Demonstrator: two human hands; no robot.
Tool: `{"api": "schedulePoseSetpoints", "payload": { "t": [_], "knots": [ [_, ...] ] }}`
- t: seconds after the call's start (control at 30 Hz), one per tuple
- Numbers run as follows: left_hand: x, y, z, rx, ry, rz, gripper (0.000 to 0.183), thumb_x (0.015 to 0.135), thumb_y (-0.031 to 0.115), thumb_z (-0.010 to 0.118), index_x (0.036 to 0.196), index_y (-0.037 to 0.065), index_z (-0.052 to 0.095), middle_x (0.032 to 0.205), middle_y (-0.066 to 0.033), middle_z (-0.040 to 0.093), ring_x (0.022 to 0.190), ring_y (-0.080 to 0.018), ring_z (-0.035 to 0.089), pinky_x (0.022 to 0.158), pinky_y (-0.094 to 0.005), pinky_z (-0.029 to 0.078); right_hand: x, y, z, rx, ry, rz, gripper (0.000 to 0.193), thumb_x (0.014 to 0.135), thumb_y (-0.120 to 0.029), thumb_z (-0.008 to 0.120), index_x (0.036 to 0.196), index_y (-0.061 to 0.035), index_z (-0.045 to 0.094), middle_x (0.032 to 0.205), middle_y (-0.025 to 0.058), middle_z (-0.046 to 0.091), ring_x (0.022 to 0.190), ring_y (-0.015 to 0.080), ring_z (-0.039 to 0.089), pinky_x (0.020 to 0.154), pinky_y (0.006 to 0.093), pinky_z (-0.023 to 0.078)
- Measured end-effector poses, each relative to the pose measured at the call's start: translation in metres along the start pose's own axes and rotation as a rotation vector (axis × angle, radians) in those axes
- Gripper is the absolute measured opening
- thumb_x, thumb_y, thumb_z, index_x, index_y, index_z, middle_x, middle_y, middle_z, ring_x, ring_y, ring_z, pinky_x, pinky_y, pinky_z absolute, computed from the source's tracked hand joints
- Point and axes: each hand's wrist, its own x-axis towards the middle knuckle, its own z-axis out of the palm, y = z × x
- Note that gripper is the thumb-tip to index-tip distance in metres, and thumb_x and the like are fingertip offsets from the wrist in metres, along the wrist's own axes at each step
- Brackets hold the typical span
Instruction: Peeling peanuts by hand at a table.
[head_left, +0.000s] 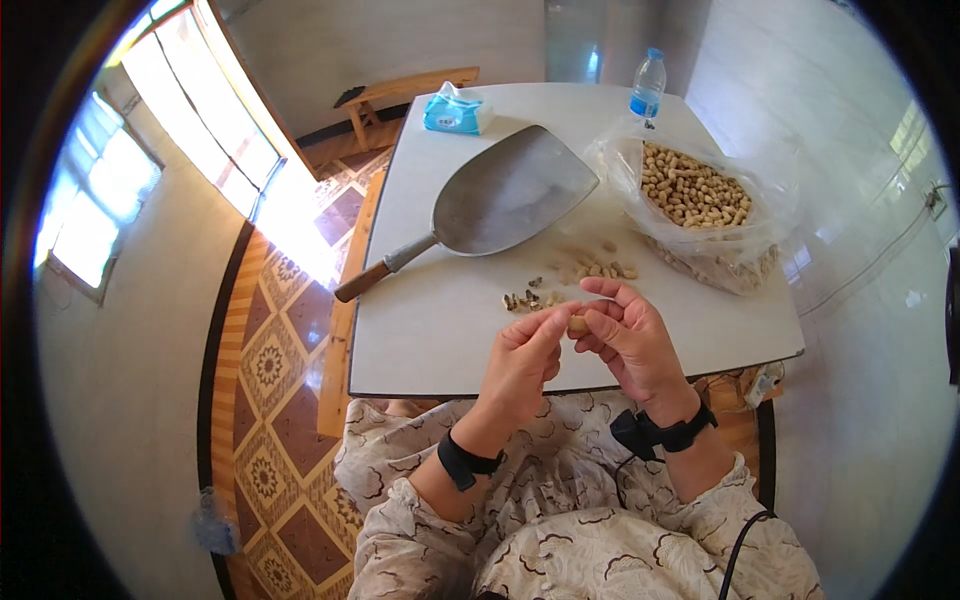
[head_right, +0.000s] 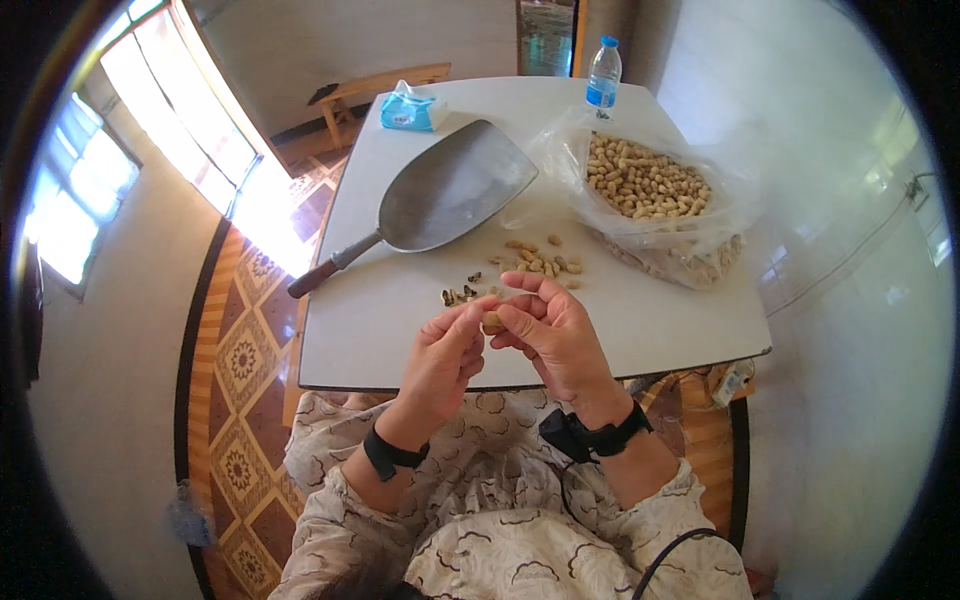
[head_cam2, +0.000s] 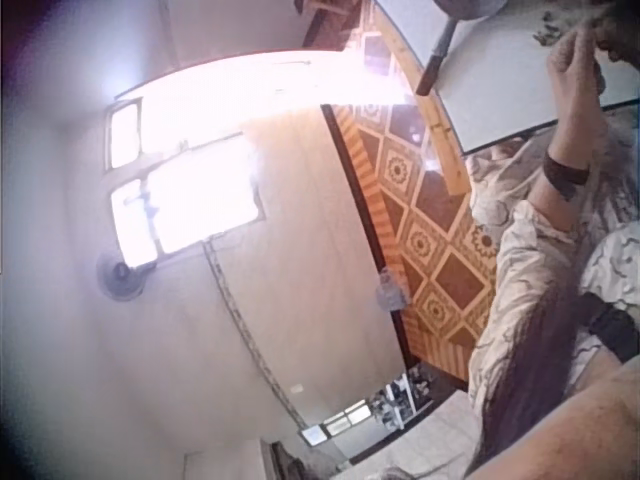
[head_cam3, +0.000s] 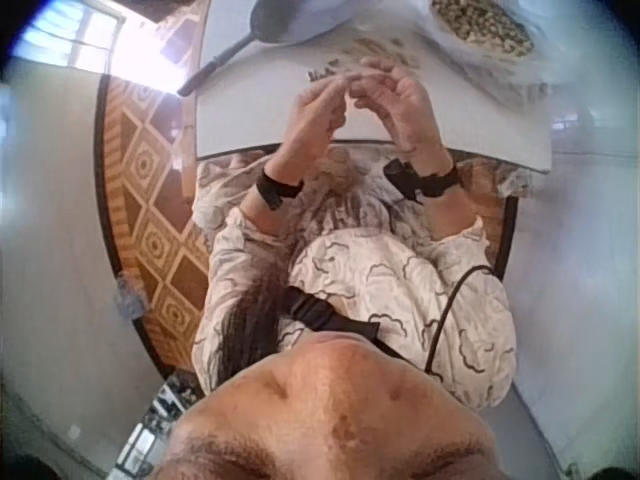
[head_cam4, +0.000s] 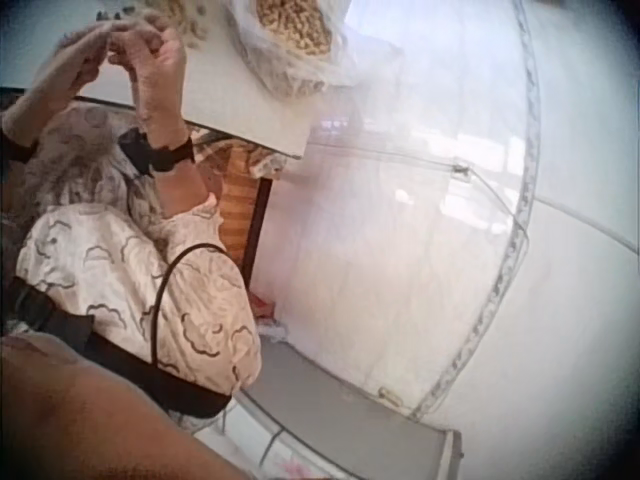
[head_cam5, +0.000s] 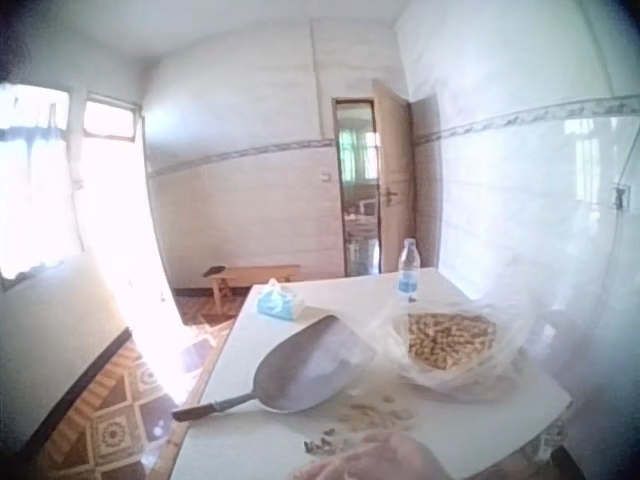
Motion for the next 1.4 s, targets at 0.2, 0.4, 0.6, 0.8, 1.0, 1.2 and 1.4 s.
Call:
{"api": "schedulePoseSetpoints", "payload": {
  "t": [0.2, 0.4, 0.6, 0.8, 1.0, 1.2, 1.4],
  "knots": [
    [-0.006, 0.001, 0.013, 0.481, 0.038, 0.214, 0.031, 0.086, 0.015, 0.06, 0.114, 0.002, 0.059, 0.071, 0.0056, 0.05, 0.059, -0.0011, 0.04, 0.049, -0.0158, 0.029, 0.001, 0.009, -0.007, -0.011, 0.025, -0.087, 0.045, 0.086, -0.015, 0.061, 0.121, 0.0016, 0.038, 0.091, 0.0074, 0.062, 0.072, 0.0098, 0.058, 0.066, 0.0221, 0.049],
    [-0.02, -0.028, 0.027, 0.377, 0.12, 0.102, 0.023, 0.087, 0.012, 0.058, 0.107, 0.001, 0.063, 0.075, -0.0001, 0.053, 0.069, -0.0071, 0.051, 0.061, -0.0206, 0.042, -0.023, 0.027, -0.024, -0.092, 0.002, -0.03, 0.039, 0.092, -0.019, 0.053, 0.123, -0.0002, 0.037, 0.086, 0.0044, 0.062, 0.065, 0.0065, 0.052, 0.06, 0.0194, 0.044],
    [-0.014, -0.055, 0.042, 0.133, 0.161, 0.135, 0.021, 0.09, 0.01, 0.052, 0.105, -0.002, 0.061, 0.088, -0.0026, 0.058, 0.076, -0.0091, 0.056, 0.065, -0.0192, 0.044, -0.032, 0.027, -0.035, -0.474, 0.107, -0.242, 0.034, 0.092, -0.014, 0.047, 0.122, 0.0002, 0.04, 0.087, 0.0091, 0.063, 0.07, 0.0125, 0.058, 0.062, 0.0249, 0.047],
    [-0.006, -0.069, 0.056, 0.19, 0.246, 0.294, 0.023, 0.091, 0.01, 0.052, 0.108, -0.002, 0.06, 0.089, -0.0025, 0.058, 0.078, -0.0086, 0.053, 0.068, -0.0206, 0.044, -0.021, 0.022, -0.03, -0.894, 0.226, -0.668, 0.026, 0.091, -0.007, 0.043, 0.115, 0.0019, 0.049, 0.086, 0.0159, 0.062, 0.064, 0.0248, 0.061, 0.057, 0.0299, 0.047],
    [-0.001, -0.052, 0.063, 0.093, 0.175, 0.181, 0.029, 0.094, 0.014, 0.043, 0.118, 0.001, 0.053, 0.089, -0.0008, 0.058, 0.074, -0.0046, 0.052, 0.06, -0.0175, 0.042, -0.005, 0.009, -0.025, -1.002, 0.31, -0.806, 0.025, 0.09, -0.004, 0.043, 0.113, 0.0027, 0.05, 0.083, 0.0155, 0.062, 0.061, 0.025, 0.061, 0.054, 0.0317, 0.047],
    [0.013, -0.018, 0.042, -0.186, 0.039, -0.275, 0.023, 0.093, 0.023, 0.044, 0.1, 0.006, 0.057, 0.07, 0.0037, 0.048, 0.054, -0.0029, 0.039, 0.045, -0.0166, 0.029, -0.001, -0.012, -0.032, -1.306, 0.092, -0.824, 0.028, 0.087, -0.007, 0.048, 0.114, -0.0013, 0.051, 0.066, 0.0064, 0.057, 0.051, 0.022, 0.055, 0.047, 0.0329, 0.043],
    [0.026, 0.002, 0.023, -0.305, 0.095, -0.446, 0.02, 0.091, 0.025, 0.048, 0.089, 0.007, 0.056, 0.066, 0.0024, 0.045, 0.051, -0.0043, 0.035, 0.041, -0.0177, 0.026, 0.015, -0.027, -0.012, -1.519, -0.186, -1.011, 0.029, 0.087, -0.009, 0.05, 0.115, -0.0025, 0.051, 0.06, 0.0057, 0.055, 0.049, 0.0223, 0.053, 0.047, 0.0337, 0.042]
  ]
}}
